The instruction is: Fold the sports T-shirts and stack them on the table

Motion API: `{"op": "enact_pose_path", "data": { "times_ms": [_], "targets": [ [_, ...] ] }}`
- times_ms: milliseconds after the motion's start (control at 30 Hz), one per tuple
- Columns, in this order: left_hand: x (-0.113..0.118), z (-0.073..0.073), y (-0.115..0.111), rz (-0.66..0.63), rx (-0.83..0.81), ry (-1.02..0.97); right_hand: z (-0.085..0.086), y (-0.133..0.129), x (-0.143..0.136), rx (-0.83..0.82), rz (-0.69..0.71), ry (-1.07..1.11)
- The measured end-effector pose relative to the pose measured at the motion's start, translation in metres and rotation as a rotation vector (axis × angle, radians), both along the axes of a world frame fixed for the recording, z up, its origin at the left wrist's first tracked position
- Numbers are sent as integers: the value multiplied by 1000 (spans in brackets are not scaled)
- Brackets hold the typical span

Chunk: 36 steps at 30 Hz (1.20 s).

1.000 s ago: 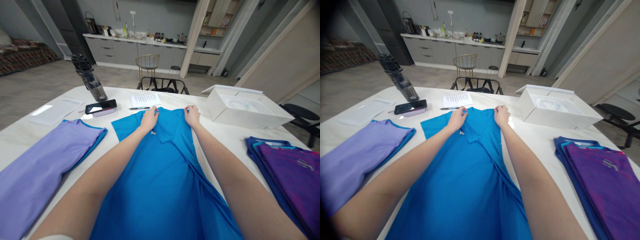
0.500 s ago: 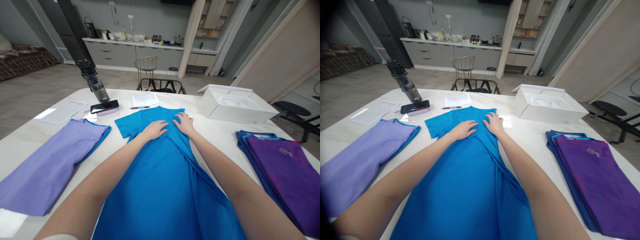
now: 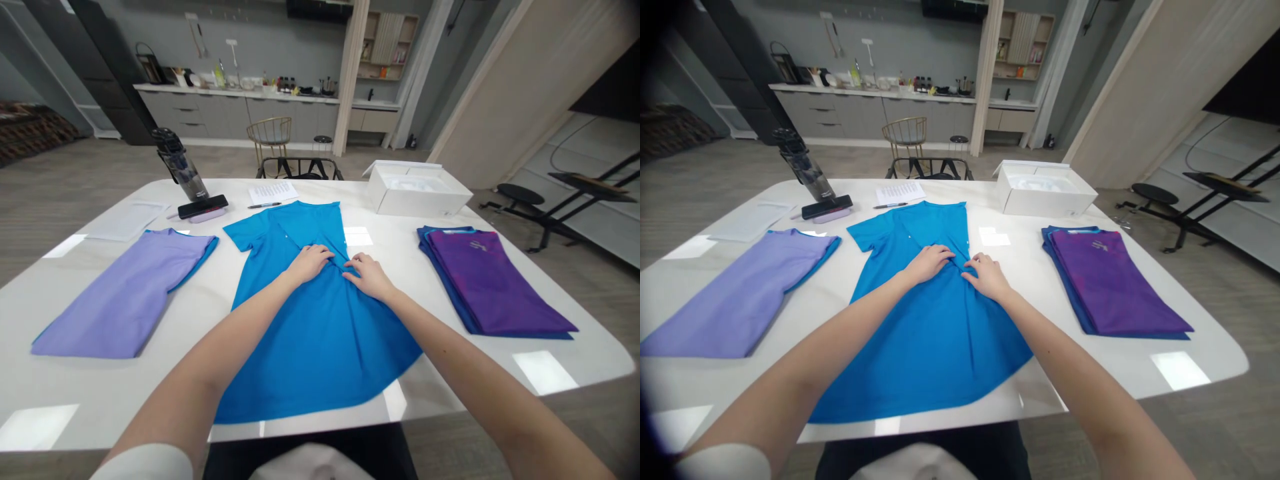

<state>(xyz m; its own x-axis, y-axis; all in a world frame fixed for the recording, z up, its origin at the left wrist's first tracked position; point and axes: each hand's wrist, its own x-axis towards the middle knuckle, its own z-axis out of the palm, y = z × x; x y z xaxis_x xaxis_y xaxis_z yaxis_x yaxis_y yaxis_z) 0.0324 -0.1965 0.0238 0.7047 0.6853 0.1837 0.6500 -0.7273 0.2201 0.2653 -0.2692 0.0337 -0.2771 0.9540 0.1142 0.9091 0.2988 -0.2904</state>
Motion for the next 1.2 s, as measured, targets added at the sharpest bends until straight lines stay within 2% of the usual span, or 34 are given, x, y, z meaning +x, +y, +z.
{"op": "enact_pose_path", "data": {
  "times_ms": [233, 333, 433, 533, 633, 733, 833, 900, 967, 1000, 1067, 1200],
  "targets": [
    [45, 7, -56, -173, 44, 17, 1, -86, 30, -76, -73, 26],
    [57, 9, -71, -208, 44, 52, 3, -115, 44, -70, -175, -18],
    [64, 10, -81, -220, 57, 85, 4, -142, 60, -131, -320, -47],
    [71, 10, -90, -196, 74, 81, 2, -165, 73, -200, -409, -16],
    [79, 11, -98, -169, 68, 88, 2, -180, 79, -173, -406, 106],
    [82, 18, -102, -176, 61, 85, 16, -191, 69, -73, -371, 270],
    [70, 35, -103, -197, 39, -5, 49, -204, 42, -2, -295, 398],
    [53, 47, -105, -202, 24, -79, 71, -215, 17, 6, -217, 406],
    [30, 53, -112, -202, 29, -110, 84, -224, -9, 11, -123, 355],
    [18, 53, -117, -201, 38, -99, 85, -227, -21, 2, -66, 321],
    [-3, 48, -130, -197, 57, -32, 76, -230, -41, -36, 37, 253],
    [-31, 26, -161, -191, 64, 85, 36, -227, -66, -158, 112, 183]
  ]
}}
